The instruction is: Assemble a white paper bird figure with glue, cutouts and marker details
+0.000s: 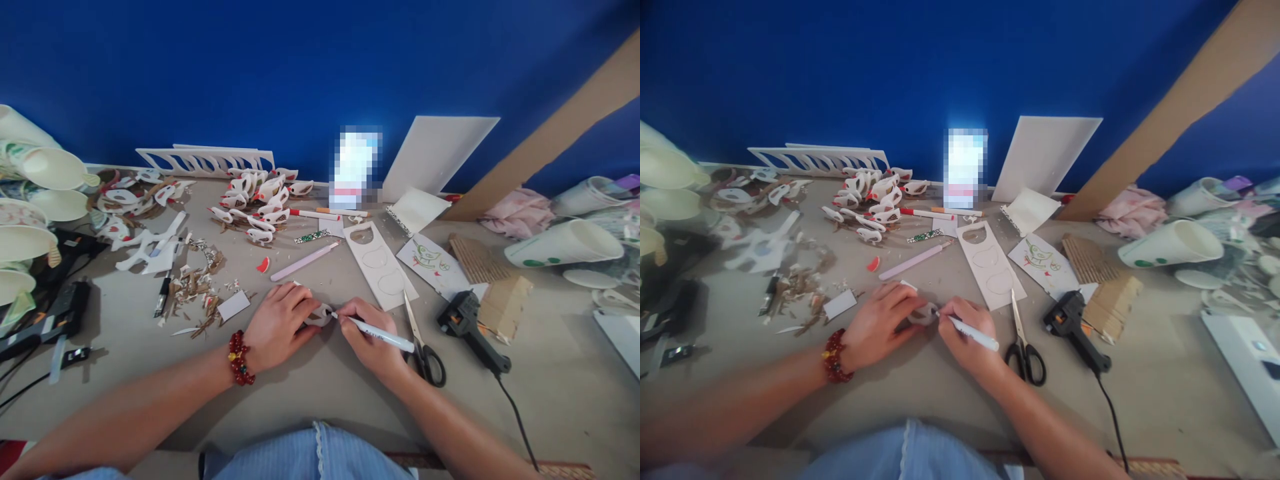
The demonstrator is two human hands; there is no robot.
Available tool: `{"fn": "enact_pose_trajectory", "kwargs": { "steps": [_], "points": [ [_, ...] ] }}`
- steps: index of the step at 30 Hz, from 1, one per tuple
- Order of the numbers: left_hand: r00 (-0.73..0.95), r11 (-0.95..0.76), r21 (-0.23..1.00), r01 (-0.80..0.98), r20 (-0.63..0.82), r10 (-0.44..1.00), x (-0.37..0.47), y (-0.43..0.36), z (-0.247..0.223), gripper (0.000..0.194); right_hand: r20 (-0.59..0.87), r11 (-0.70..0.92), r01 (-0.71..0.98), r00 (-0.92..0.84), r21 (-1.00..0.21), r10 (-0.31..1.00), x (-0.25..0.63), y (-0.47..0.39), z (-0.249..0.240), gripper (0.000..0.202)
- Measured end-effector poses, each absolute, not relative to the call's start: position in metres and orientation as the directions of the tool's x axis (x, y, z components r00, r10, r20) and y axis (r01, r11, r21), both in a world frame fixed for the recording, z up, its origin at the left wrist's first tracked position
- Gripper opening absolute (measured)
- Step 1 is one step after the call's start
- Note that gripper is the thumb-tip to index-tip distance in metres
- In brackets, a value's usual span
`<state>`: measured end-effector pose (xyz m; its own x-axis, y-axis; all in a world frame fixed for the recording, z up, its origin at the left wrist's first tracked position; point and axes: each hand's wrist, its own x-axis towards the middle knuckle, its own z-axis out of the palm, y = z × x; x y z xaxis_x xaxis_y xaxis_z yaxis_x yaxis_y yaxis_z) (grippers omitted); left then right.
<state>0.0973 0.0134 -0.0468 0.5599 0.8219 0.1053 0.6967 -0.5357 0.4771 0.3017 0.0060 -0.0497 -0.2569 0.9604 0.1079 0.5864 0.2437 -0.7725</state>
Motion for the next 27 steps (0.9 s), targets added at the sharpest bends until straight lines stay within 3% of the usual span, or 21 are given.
{"fn": "enact_pose_trajectory", "kwargs": {
  "steps": [27],
  "points": [
    [0.557,-0.539,0.476,0.695,0.119,0.822,0.0968,0.0125,-0.0486,0.023,0.136,0.266,0.567,-0.261,-0.780,0.956,0.3017,0.0059,-0.0496,0.016]
  ]
}}
